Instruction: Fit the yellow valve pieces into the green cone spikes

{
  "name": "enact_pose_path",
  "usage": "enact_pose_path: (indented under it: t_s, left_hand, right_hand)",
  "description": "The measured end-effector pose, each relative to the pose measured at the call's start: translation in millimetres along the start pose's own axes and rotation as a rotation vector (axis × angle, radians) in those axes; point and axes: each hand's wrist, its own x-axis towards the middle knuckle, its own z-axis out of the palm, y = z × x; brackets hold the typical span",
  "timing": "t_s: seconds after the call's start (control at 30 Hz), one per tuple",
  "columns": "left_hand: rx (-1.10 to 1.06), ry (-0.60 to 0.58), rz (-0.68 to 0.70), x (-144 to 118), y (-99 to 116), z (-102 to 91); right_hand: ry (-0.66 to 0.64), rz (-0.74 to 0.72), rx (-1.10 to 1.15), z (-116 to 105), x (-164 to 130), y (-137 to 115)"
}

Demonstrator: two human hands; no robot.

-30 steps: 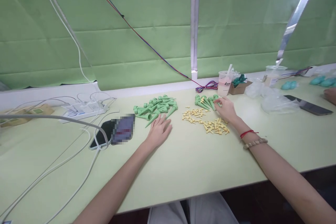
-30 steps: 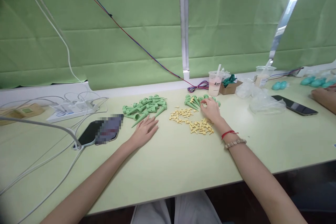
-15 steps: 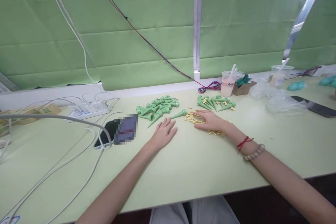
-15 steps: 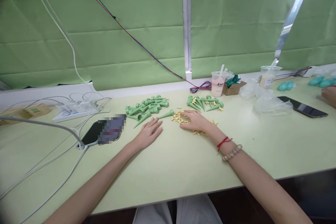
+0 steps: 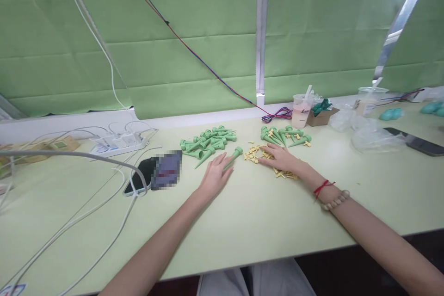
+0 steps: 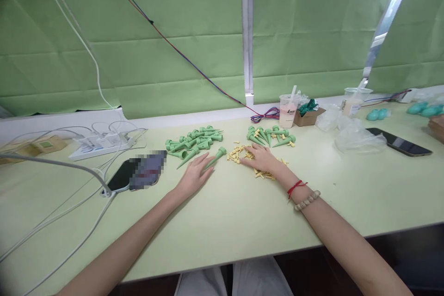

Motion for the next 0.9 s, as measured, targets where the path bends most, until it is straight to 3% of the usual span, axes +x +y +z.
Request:
enact_pose_path:
  t_s: [0.1, 0.23, 0.47, 0.67, 0.9]
  left_hand:
    - [-0.143, -0.047, -0.018, 1, -2, 2.5]
    - [-0.205, 0.023, -0.122, 0, 2, -0.4]
    - [-0.482, 0.095, -0.279, -2, 13, -0.2]
    - [-1.049, 0.033, -0.528, 0, 31, -1.3]
    - [-1.216, 0.046, -0.556, -2, 34, 2.8]
  right_hand:
    - [0.016, -0.092, 0.017, 0, 2, 1]
    - [0.084, -0.157, 0.095, 0, 5, -1]
    - [0.141, -0.123, 0.162, 2, 6, -2]
    - [0.16, -0.088, 0.172, 4, 7, -1]
    - [0.191, -0.08, 0.151, 3, 6, -4]
